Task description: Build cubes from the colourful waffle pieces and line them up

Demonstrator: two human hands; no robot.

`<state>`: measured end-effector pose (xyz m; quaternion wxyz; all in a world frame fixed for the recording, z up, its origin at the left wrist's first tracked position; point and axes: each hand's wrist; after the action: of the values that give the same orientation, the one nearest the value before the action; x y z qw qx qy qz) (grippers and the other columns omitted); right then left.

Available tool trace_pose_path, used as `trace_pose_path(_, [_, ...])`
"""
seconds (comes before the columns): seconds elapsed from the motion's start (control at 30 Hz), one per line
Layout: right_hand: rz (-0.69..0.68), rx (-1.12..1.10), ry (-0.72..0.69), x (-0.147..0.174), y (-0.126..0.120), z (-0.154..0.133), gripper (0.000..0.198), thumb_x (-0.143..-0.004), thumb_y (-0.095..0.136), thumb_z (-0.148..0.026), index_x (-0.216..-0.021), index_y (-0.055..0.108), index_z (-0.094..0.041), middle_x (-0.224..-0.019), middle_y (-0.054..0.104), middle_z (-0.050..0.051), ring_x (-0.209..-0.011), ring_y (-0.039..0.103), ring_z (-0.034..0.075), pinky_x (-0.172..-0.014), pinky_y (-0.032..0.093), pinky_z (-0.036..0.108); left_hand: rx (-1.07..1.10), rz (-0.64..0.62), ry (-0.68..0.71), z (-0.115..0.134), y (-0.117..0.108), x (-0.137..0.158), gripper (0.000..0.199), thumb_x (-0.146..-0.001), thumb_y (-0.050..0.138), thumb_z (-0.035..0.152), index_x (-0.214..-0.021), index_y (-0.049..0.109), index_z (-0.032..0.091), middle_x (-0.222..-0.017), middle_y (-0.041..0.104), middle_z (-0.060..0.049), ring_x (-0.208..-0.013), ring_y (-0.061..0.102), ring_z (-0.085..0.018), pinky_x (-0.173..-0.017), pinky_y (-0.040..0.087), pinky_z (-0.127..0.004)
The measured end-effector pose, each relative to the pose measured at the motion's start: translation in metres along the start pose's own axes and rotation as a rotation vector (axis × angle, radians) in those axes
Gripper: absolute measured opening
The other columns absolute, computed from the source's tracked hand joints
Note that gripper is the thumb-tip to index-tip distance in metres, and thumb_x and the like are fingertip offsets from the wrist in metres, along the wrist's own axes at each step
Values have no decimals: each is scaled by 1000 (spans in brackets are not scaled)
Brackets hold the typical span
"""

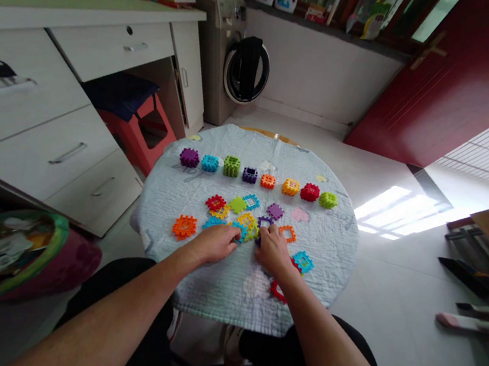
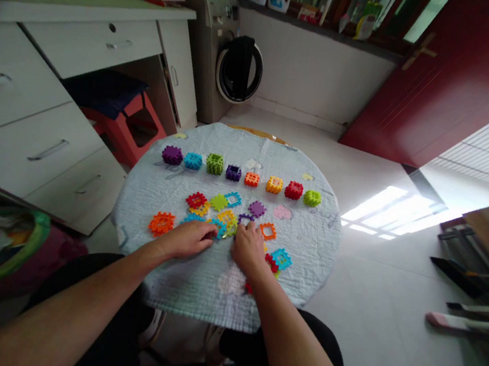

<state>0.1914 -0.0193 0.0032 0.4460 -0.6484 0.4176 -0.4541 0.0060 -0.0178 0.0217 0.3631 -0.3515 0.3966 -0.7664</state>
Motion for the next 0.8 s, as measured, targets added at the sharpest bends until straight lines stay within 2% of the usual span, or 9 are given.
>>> trace_pose_path(0.13, [65, -146, 5, -6, -3, 9, 32, -70, 56, -17, -102, 57, -17, -102, 52, 10, -91, 51, 21, -82, 40, 30, -16, -3, -5, 2, -2, 0, 13, -82, 50, 22, -86, 62, 19, -86, 69, -6, -82, 63, -20, -70, 42, -27])
trace_pose_path(0.27, [256, -282, -2, -21, -6, 21, 33, -72, 54, -18, -105, 55, -19, -104, 50, 7, -94, 51, 19, -86, 41, 30, -23, -9, -3, 4, -3, 1, 14, -81, 50, 21, -87, 62, 19, -86, 69, -6, -82, 63, -21, -70, 42, -27])
trace_pose_path(0.33, [299, -295, -30, -31, -4, 26, 32, -74, 52, -17, -106, 55, -20, -106, 50, 7, -97, 50, 19, -89, 40, 31, -17, -13, 3, 4, -2, 0, 15, -81, 50, 21, -88, 63, 19, -86, 69, -6, -82, 63, -21, -69, 43, -27])
trace_pose_path(0.47, [185, -206, -56, -45, 3, 33, 34, -76, 55, -19, -110, 57, -17, -112, 51, 9, -104, 48, 20, -93, 38, 32, -4, -18, 15, 4, -2, 0, 14, -81, 51, 20, -88, 63, 19, -87, 69, -6, -83, 63, -21, -70, 43, -28])
trace_pose_path(0.6, [126, -126, -130, -44, 4, 37, 50, -75, 58, -25, -124, 53, -14, -124, 49, 13, -111, 46, 23, -97, 36, 35, -11, -10, 9, 2, -2, 1, 13, -81, 51, 21, -86, 63, 19, -87, 69, -6, -82, 63, -21, -70, 43, -28])
trace_pose_path(0.8, [9, -12, -231, -41, 0, 36, 70, -69, 56, -15, -138, 41, -14, -140, 43, 12, -119, 41, 25, -100, 34, 36, -21, -13, 32, 4, -2, 1, 15, -80, 51, 21, -89, 63, 19, -89, 69, -7, -83, 63, -22, -70, 44, -29])
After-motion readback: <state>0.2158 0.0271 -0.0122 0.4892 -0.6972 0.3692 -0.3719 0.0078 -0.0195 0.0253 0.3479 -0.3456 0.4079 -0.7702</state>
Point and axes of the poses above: each hand's wrist, its own x-axis away from the middle knuckle, its own y-axis out of the palm, z = x × y
